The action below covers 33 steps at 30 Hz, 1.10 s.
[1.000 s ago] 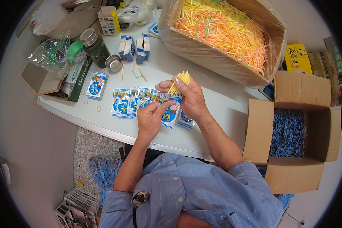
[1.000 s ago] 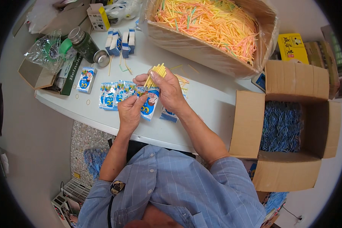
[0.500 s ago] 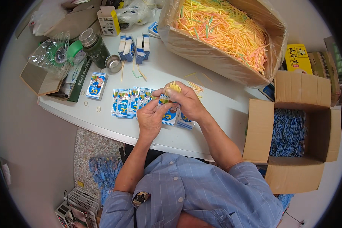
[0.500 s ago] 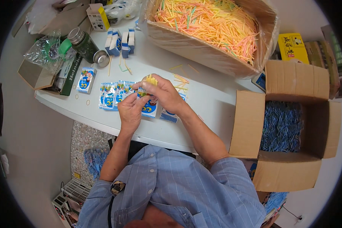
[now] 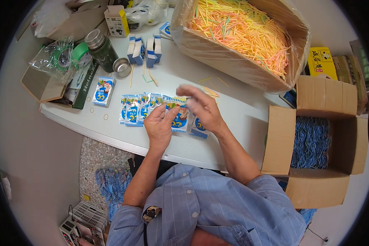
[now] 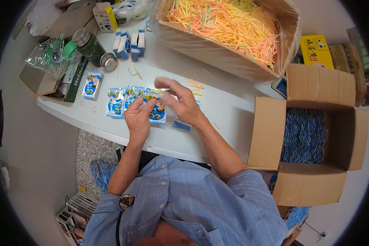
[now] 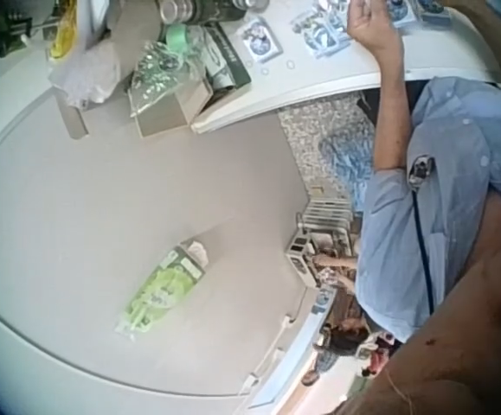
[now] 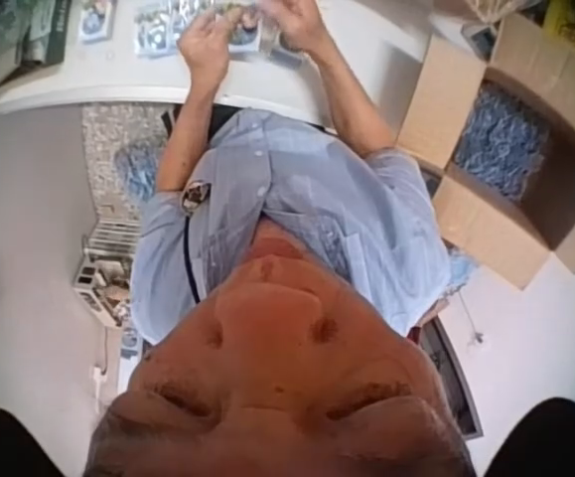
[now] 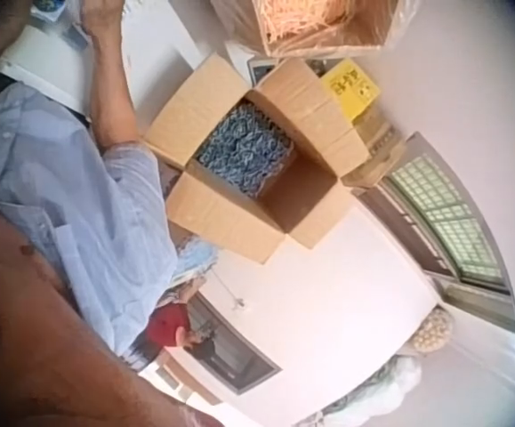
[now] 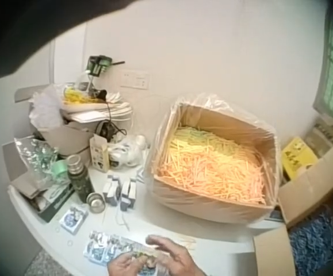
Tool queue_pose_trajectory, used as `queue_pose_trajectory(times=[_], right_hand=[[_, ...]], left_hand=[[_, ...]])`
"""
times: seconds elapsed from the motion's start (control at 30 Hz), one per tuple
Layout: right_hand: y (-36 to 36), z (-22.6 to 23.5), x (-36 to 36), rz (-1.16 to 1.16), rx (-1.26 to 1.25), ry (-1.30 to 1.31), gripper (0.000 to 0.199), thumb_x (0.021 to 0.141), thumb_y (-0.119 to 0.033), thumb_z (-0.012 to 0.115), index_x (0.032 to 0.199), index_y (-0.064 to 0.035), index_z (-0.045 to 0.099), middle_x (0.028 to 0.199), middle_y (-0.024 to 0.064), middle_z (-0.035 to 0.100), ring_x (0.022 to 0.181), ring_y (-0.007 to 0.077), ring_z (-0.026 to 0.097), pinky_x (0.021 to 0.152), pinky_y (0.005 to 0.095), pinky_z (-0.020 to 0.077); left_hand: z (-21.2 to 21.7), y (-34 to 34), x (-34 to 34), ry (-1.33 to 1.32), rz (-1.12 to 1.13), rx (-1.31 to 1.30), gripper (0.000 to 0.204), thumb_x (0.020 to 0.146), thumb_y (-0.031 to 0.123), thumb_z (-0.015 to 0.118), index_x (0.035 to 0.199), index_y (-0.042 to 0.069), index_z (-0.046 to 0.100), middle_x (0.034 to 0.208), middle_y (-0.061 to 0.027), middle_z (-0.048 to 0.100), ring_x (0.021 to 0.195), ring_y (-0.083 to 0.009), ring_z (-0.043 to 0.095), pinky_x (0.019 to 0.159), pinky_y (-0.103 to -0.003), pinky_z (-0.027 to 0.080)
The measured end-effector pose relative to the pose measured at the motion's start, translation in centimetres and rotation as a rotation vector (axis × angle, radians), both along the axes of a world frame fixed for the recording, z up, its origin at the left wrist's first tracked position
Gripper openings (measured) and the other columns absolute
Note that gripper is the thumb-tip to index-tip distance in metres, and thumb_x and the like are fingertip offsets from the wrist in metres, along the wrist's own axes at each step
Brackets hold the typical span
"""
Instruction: Packing small wooden sticks into blue and white packets on a workstation.
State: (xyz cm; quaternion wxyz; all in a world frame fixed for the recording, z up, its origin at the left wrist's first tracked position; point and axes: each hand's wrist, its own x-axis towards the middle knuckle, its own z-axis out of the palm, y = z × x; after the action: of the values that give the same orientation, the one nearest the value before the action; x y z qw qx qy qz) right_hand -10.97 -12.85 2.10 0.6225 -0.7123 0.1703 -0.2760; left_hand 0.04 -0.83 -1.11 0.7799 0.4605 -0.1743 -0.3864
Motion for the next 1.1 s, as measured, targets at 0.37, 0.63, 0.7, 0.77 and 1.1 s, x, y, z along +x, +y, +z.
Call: queue_pose_trajectory(times=[0.37,0.63,0.7,0.77,1.1], right_hand=[[0.4,-0.9,-1.4,-0.079,0.229,-0.107,0.015,0.088,0.001,0.071,0.102,0.0033,0.066,0.092,0.0086,0.068,0.080,0.0129,0.064,0.072,0.0268,0.0542],[-0.2,-1.5,-1.7,-0.134,0.342,-0.097,0.008,0.090,-0.004,0.071,0.094,0.0010,0.066,0.088,0.0079,0.069,0.071,0.0107,0.062,0.059,0.0249,0.0511],[-0.3,-1.5,-1.6,-0.117,0.344,0.012,0.009,0.090,-0.006,0.071,0.092,0.0005,0.065,0.086,0.0074,0.069,0.069,0.0101,0.062,0.058,0.0245,0.0507],[-0.2,-1.5,-1.5,-0.180,0.310,0.164,0.010,0.092,-0.009,0.070,0.093,-0.0004,0.065,0.083,0.0054,0.068,0.068,0.0090,0.061,0.057,0.0243,0.0503],[-2.3,-2.2,-7.2,-0.660,0.017,0.226,0.015,0.096,-0.017,0.066,0.097,-0.0019,0.065,0.082,0.0008,0.065,0.072,0.0082,0.063,0.056,0.0213,0.0465]], left_hand=[[0.0,0.3,-0.4,-0.061,0.071,-0.058,0.025,0.088,-0.003,0.072,0.111,-0.010,0.063,0.103,-0.0142,0.072,0.092,-0.0148,0.068,0.082,-0.025,0.056],[-0.4,0.5,-0.7,-0.366,-0.030,0.095,0.031,0.083,-0.002,0.077,0.112,-0.006,0.065,0.107,-0.0093,0.071,0.094,-0.0110,0.066,0.077,-0.026,0.055],[-1.0,0.6,-1.0,-0.360,-0.062,0.187,0.025,0.085,0.005,0.077,0.107,-0.003,0.067,0.105,-0.0100,0.071,0.090,-0.0126,0.068,0.073,-0.027,0.055],[-1.2,0.5,-1.0,-0.352,-0.096,0.278,0.021,0.086,0.011,0.077,0.101,-0.001,0.068,0.103,-0.0107,0.072,0.085,-0.0143,0.070,0.069,-0.028,0.054],[-1.9,0.6,1.6,-1.434,0.197,0.810,0.048,0.081,0.030,0.078,0.120,0.009,0.061,0.095,-0.0085,0.060,0.086,-0.0288,0.065,0.063,-0.042,0.052]])
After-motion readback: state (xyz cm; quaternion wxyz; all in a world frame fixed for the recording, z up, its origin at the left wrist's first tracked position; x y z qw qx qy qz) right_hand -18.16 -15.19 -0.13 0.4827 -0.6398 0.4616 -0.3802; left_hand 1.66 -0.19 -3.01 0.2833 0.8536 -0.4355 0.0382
